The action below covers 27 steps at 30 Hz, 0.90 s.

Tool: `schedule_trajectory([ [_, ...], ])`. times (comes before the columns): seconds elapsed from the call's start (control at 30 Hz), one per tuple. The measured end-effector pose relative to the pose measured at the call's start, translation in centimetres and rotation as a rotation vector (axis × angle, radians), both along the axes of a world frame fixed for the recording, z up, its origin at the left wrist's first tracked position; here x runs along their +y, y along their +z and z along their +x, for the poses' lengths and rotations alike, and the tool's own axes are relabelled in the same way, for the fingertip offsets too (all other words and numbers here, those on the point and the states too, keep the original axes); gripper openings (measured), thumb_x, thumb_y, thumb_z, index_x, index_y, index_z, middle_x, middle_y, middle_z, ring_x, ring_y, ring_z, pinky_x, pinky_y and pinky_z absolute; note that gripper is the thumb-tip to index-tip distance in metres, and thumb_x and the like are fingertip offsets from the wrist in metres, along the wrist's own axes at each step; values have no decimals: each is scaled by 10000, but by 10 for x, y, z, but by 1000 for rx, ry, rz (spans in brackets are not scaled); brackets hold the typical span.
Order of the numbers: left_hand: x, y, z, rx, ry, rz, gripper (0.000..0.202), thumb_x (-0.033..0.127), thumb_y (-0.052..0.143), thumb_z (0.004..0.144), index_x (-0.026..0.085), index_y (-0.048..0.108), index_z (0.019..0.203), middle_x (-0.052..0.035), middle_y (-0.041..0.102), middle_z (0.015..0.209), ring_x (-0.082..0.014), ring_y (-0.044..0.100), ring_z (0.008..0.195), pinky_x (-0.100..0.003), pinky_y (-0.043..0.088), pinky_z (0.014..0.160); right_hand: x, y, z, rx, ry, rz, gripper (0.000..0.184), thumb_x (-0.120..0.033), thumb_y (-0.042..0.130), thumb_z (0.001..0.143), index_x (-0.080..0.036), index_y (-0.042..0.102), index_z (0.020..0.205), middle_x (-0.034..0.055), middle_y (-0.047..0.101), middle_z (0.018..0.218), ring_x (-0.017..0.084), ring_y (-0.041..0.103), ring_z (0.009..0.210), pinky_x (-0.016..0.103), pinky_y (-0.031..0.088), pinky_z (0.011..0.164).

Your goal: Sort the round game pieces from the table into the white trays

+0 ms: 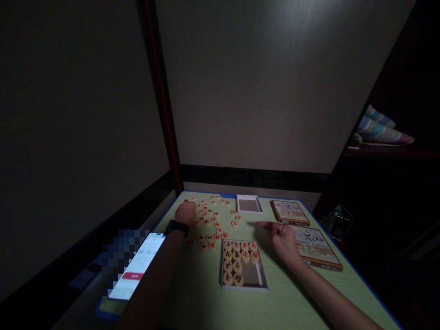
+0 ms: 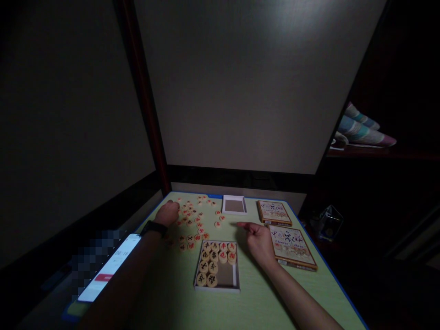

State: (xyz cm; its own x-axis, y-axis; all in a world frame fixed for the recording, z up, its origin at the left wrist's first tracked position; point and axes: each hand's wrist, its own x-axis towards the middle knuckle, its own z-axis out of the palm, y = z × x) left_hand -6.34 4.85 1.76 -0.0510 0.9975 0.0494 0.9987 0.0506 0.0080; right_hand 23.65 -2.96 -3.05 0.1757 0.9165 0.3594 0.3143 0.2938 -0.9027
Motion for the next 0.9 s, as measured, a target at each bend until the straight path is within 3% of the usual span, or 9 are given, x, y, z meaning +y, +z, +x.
schedule_trajectory([
  [0.13, 1, -1, -4, -5, 1, 3, 353, 68, 397, 845, 89, 665, 1073, -209, 615, 1105, -275, 659, 1022, -358, 527, 866, -4, 8, -3, 68, 44, -56, 121, -260, 391, 508, -254, 323, 408, 26, 573, 427, 144, 480, 420, 240, 365, 445],
  [0.33, -1, 0, 1, -31, -37, 47, 366, 58, 406, 836, 121, 682, 1069, -186, 629, 1098, -272, 652, 1016, -367, 521, 860, -7, 20, -4, 66, 73, -35, 111, -279, 356, 449, -250, 260, 401, -29, 393, 377, 92, 309, 397, 210, 227, 396],
  [0.4, -2, -2, 7, -64, -130, 68, 375, 51, 433, 824, 161, 695, 1070, -145, 644, 1110, -240, 638, 1040, -349, 496, 918, -6, 18, -4, 56, 74, -35, 104, -283, 355, 443, -246, 267, 402, -35, 368, 384, 88, 294, 409, 209, 210, 401],
  [0.5, -4, -10, 16, -195, -438, 83, 381, 39, 489, 784, 194, 715, 1050, -79, 681, 1082, -188, 614, 1066, -307, 444, 1006, -2, 12, -3, 33, 67, -39, 128, -288, 373, 453, -248, 260, 407, -48, 325, 383, 84, 274, 413, 209, 192, 407],
  [0.57, -6, -19, 20, -280, -623, 75, 388, 37, 522, 753, 189, 718, 1051, -61, 695, 1072, -181, 609, 1056, -310, 436, 1022, 0, 9, -2, 11, 62, -41, 129, -286, 382, 465, -247, 274, 406, -46, 344, 382, 86, 288, 410, 209, 200, 408],
  [0.63, -9, -28, 23, -321, -719, 71, 416, 27, 530, 725, 192, 716, 1060, -58, 691, 1089, -180, 604, 1054, -321, 439, 1023, 1, 6, -2, -14, 64, -42, 102, -273, 382, 476, -243, 311, 409, -28, 422, 397, 96, 340, 412, 212, 235, 414],
  [0.8, -14, -37, 28, -353, -751, 69, 454, 2, 492, 711, 179, 715, 1064, -74, 675, 1105, -186, 592, 1066, -328, 444, 1016, 1, 1, 0, -68, 77, -38, 93, -215, 418, 518, -249, 334, 499, -28, 515, 452, 129, 471, 456, 219, 324, 445],
  [0.9, -16, -35, 30, -344, -754, 56, 422, 9, 505, 728, 172, 716, 1054, -77, 673, 1087, -187, 599, 1041, -318, 455, 1000, 2, 3, 1, -199, 111, 1, 99, -157, 432, 565, -230, 452, 629, -15, 619, 584, 152, 567, 551, 236, 409, 531],
])
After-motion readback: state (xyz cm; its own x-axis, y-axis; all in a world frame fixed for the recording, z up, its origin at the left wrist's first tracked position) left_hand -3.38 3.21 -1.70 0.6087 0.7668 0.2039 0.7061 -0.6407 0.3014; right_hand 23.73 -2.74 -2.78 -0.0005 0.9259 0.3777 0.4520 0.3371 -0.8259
